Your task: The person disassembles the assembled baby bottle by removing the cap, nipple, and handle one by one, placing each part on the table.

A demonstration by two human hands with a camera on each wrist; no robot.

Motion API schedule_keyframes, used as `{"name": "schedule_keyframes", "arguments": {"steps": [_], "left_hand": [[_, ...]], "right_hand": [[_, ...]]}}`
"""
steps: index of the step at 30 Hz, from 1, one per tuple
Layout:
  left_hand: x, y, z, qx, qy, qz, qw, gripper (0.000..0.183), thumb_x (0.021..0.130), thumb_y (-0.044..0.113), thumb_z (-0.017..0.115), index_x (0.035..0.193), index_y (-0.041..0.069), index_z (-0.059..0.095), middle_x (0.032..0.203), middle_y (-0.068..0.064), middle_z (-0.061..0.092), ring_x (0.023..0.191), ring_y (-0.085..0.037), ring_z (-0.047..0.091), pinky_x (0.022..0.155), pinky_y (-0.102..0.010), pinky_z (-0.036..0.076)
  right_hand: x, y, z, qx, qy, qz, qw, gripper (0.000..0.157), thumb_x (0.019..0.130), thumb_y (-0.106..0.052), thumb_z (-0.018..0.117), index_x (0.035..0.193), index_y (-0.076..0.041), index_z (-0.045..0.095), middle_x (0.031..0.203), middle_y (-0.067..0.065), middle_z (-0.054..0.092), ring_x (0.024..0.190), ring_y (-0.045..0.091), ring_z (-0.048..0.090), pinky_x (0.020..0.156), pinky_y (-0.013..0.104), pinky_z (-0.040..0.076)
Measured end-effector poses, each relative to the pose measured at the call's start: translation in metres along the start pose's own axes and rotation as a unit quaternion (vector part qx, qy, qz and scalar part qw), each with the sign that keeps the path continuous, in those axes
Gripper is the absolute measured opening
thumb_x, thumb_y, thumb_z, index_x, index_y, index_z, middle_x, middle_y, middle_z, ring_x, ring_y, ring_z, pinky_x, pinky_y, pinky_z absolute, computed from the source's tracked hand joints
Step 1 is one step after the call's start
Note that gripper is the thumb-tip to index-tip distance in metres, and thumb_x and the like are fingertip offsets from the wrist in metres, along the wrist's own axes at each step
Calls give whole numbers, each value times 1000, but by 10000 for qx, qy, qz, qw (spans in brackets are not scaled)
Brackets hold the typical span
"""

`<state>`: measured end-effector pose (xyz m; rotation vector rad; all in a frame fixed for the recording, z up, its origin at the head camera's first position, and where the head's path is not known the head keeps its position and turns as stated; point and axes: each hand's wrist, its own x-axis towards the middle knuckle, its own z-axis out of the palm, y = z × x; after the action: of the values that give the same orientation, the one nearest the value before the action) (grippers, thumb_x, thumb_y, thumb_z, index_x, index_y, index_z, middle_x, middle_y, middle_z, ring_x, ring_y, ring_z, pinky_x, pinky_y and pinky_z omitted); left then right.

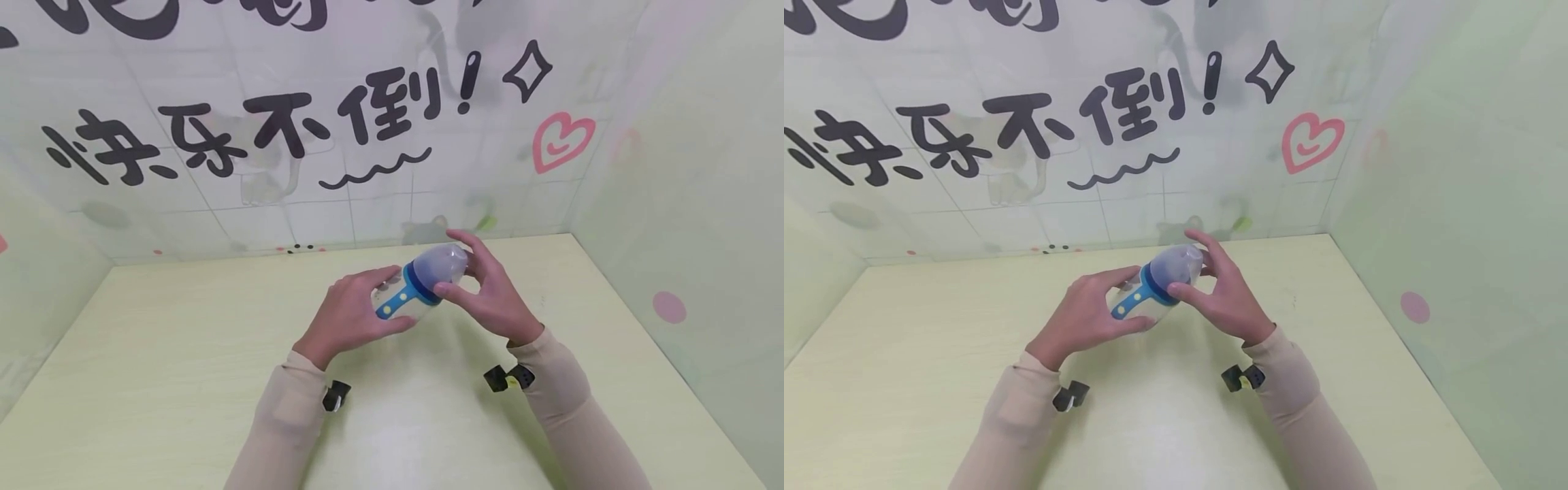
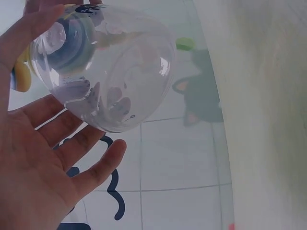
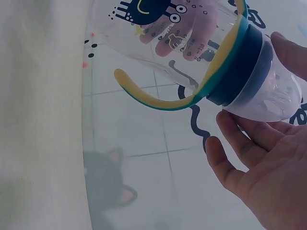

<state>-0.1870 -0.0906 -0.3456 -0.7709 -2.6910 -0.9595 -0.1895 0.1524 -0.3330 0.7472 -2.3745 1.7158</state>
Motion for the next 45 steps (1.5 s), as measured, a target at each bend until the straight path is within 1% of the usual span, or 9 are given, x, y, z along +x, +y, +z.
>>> {"name": "schedule_keyframes", "arguments": {"steps": [6,11,16,21,29,32,35,42,45], "left_hand": [[1,-2,3,264,88,46,9996,72,74,50,81,132,10,63,103,-4,70,84,-19,64,72,-38,50],[1,-4,4,330,116,25,9994,72,74,50,81,131,10,63,103,-6,71,85,-22,65,71,-39,51],[1,-6,3,386,138,-11,9992,74,73,51,81,131,9,63,104,-5,71,85,-19,64,71,-38,51],[2,-9,4,352,128,-115,9992,74,73,51,81,132,10,63,106,-4,71,85,-18,63,72,-39,51],[1,-13,2,295,220,-310,9988,76,74,51,81,134,11,61,110,-5,71,84,-21,62,71,-39,48],[1,-14,-1,229,320,-346,9986,73,74,51,81,132,11,62,109,-4,71,86,-21,63,71,-40,48],[1,-15,-3,158,447,-337,9983,69,73,50,81,128,12,63,109,-4,71,89,-21,65,72,-42,48],[1,-18,-6,118,607,-301,9976,66,73,50,81,124,11,64,109,-5,71,93,-24,68,74,-45,49],[1,-19,-7,144,637,-302,9974,67,74,50,81,125,11,64,108,-4,71,92,-22,67,74,-44,49]], "right_hand": [[1,2,3,-267,216,4,9994,73,88,-8,75,149,-13,36,129,18,62,111,32,61,94,51,44],[1,3,2,-251,382,-185,9988,72,88,-6,74,149,-10,35,125,18,64,111,29,61,95,50,44],[2,2,-1,-96,613,-298,9976,72,87,-1,73,148,-6,36,124,17,64,111,23,62,94,42,47],[2,0,-8,119,920,-254,9954,73,87,2,72,149,-6,35,126,19,62,110,18,62,93,31,48],[2,2,-25,122,1264,-46,9919,69,90,-1,70,149,-6,34,128,19,60,104,18,60,87,25,49],[3,7,-28,-106,1308,111,9913,70,90,-5,71,149,-8,34,128,19,60,105,20,60,88,27,47],[4,14,-28,-361,1240,315,9911,72,89,-10,73,149,-9,34,127,19,61,105,24,60,89,34,46],[8,37,-21,-695,806,676,9920,83,84,-17,80,151,-10,32,128,20,62,116,33,59,92,50,44],[8,44,-17,-792,623,748,9921,86,82,-19,82,151,-12,32,130,20,61,119,33,58,93,53,44]]}}
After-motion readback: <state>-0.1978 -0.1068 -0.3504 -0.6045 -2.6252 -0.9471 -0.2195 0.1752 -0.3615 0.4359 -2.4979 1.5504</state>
